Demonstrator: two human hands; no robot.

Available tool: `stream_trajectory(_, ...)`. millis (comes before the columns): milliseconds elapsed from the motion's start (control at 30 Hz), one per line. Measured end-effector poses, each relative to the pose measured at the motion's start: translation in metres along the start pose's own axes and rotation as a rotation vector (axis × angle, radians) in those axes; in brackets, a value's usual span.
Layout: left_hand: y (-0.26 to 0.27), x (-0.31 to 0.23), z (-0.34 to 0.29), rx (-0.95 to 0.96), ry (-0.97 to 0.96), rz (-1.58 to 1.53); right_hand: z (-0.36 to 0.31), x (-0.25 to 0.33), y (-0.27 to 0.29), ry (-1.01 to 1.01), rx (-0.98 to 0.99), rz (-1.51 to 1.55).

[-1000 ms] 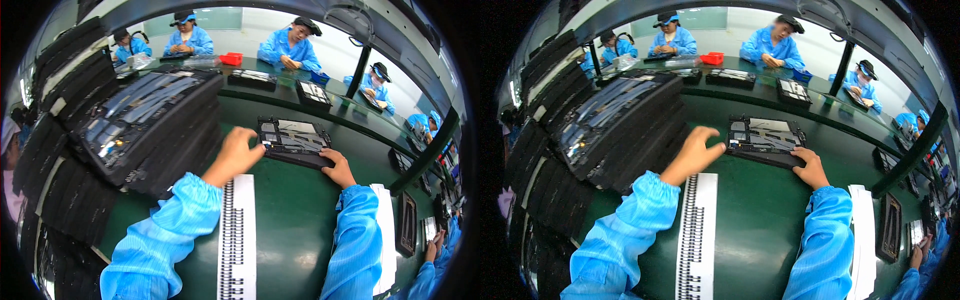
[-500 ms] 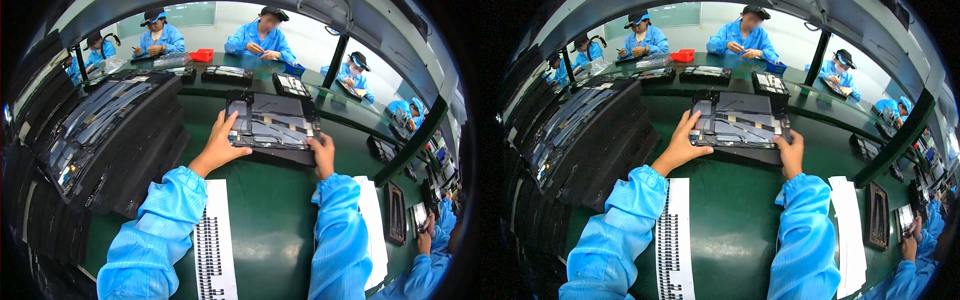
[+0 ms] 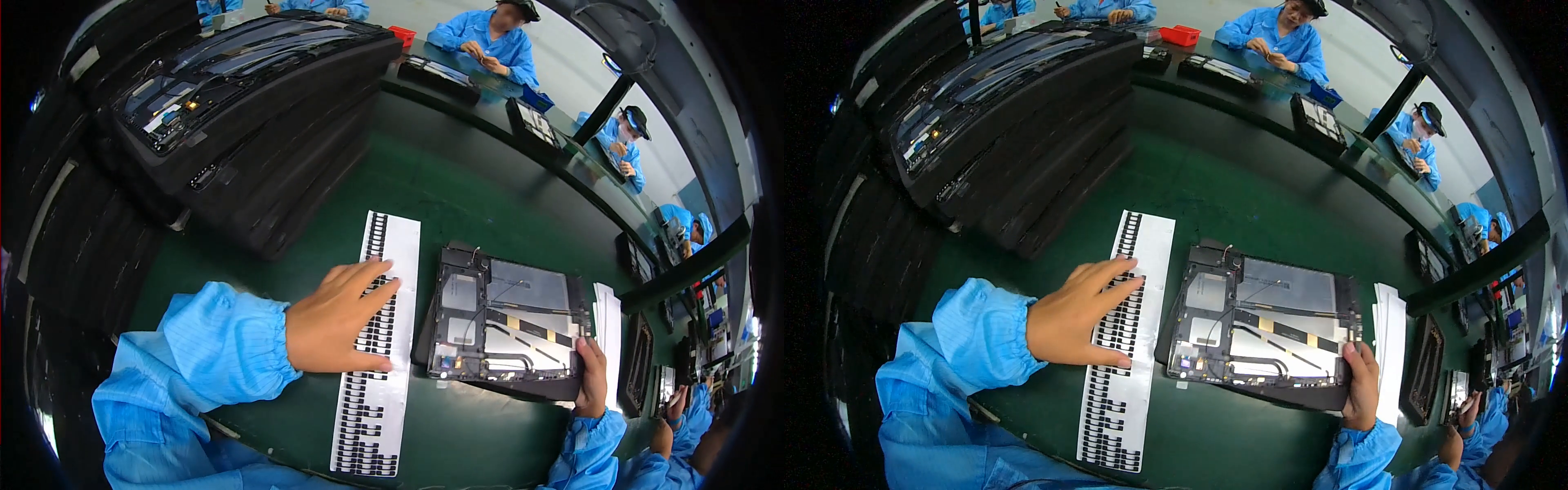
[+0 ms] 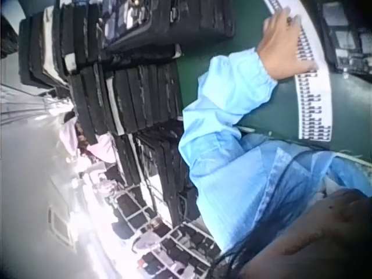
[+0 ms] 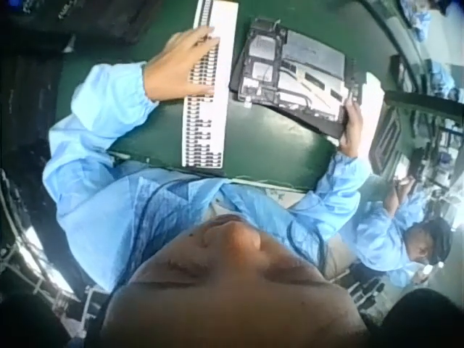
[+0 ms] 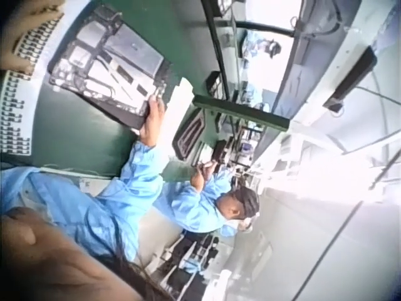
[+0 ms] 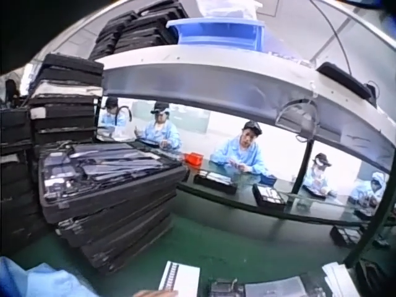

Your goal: The person assembles internal components of a tablet by hand, attaching ribbon cables and securing parts like an internal battery and sticker strips within the tablet chassis.

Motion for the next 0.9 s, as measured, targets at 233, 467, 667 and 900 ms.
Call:
stream_trajectory(233, -0.013, -0.003, -0.01, -0.072, -0.061, 0.05, -0.013, 0.039, -0.063, 0.783, -0.187, -1.072)
stream_trajectory(467, 0.0, 0.025, -0.001, -0.149, -0.116, 0.136, -0.012, 0.002, -0.227, 1.065, 0.243, -1.076)
stream_trajectory(667, 0.003, 0.021, -0.003, -0.149, -0.122, 0.166, -0.014, -0.002, -0.244, 0.989, 0.251, -1.144)
stream_trajectory(900, 0.007, 0.024, -0.002, -0.118, -0.088, 0.187, -0.006, -0.009, -0.251, 1.039, 0.159, -1.108)
Point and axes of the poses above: each hand's wrist, its own z-axis towards the middle knuckle, its own y-axis out of the back of the hand, x = y × z, the point moved 1 cm from there along z, towards the middle knuckle, and after that the axes turned 1 degree about x, right-handed, at the moved point
